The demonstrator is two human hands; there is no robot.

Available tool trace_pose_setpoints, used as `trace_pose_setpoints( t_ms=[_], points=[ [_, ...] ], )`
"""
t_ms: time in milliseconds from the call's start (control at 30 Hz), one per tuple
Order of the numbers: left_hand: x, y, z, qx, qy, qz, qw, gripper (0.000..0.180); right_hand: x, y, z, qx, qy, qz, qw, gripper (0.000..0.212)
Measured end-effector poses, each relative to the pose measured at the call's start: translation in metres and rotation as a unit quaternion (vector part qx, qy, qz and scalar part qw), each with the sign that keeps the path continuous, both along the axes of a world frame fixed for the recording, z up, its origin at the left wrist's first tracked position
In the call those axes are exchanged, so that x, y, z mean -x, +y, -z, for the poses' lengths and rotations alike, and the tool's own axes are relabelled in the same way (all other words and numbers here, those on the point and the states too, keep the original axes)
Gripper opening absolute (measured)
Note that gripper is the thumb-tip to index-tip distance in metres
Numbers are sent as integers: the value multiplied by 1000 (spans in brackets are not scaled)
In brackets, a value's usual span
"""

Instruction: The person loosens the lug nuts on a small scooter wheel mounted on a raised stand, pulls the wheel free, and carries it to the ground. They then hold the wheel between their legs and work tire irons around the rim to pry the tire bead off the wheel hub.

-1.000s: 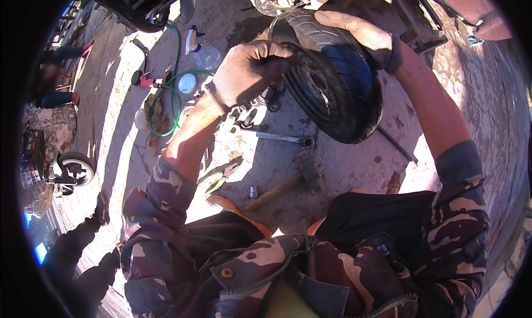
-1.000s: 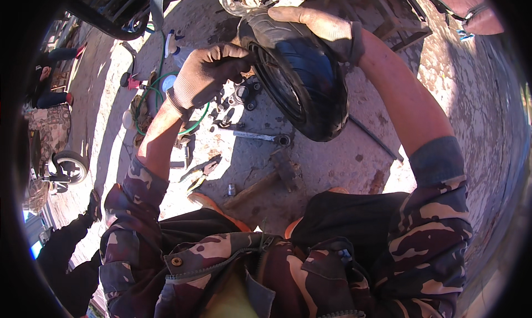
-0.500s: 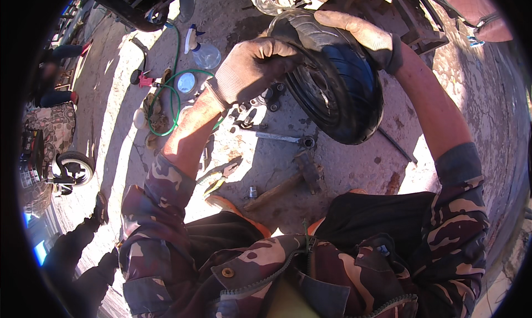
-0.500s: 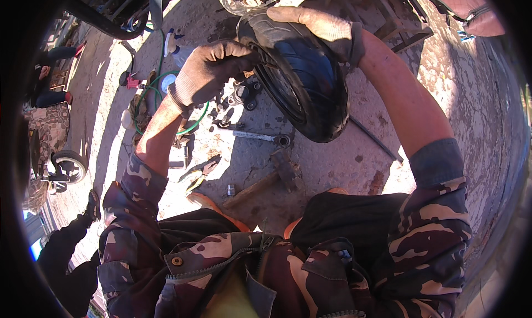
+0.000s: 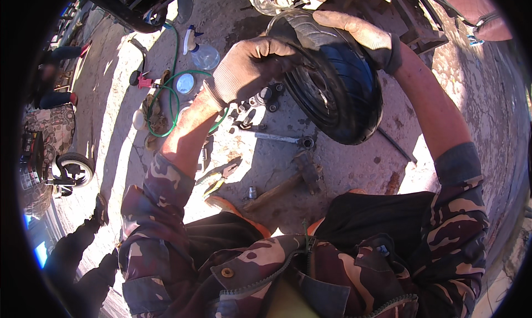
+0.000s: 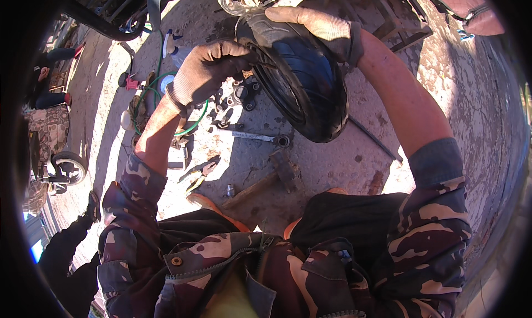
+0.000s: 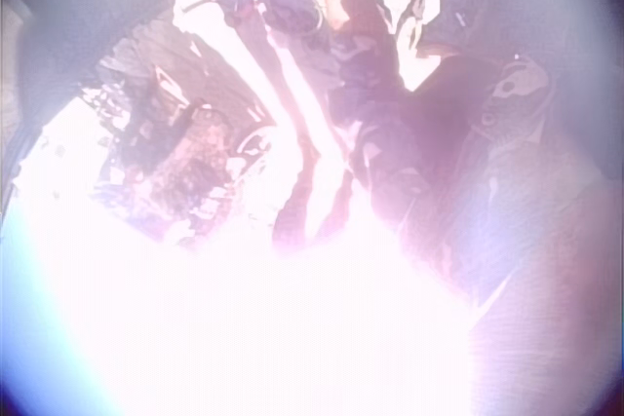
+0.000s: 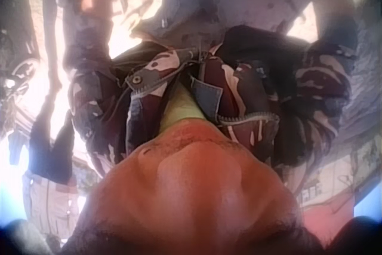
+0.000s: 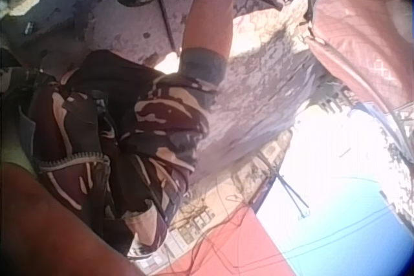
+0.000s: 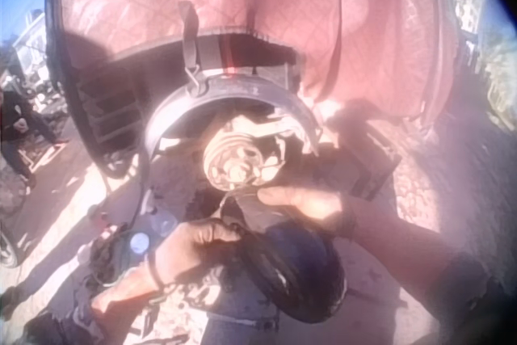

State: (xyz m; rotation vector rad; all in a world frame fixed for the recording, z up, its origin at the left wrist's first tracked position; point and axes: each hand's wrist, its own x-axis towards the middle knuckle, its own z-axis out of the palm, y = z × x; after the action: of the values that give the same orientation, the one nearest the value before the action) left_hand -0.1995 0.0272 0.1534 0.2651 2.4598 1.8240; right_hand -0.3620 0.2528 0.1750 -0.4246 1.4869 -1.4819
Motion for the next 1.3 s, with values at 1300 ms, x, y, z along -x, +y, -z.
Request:
trace_pose_setpoints(
  t_ms=[1300],
  points=[
    [-3,28,17,-151,-189,-139,960,15,-1,1,0,13,27,12,999,47]
  ],
)
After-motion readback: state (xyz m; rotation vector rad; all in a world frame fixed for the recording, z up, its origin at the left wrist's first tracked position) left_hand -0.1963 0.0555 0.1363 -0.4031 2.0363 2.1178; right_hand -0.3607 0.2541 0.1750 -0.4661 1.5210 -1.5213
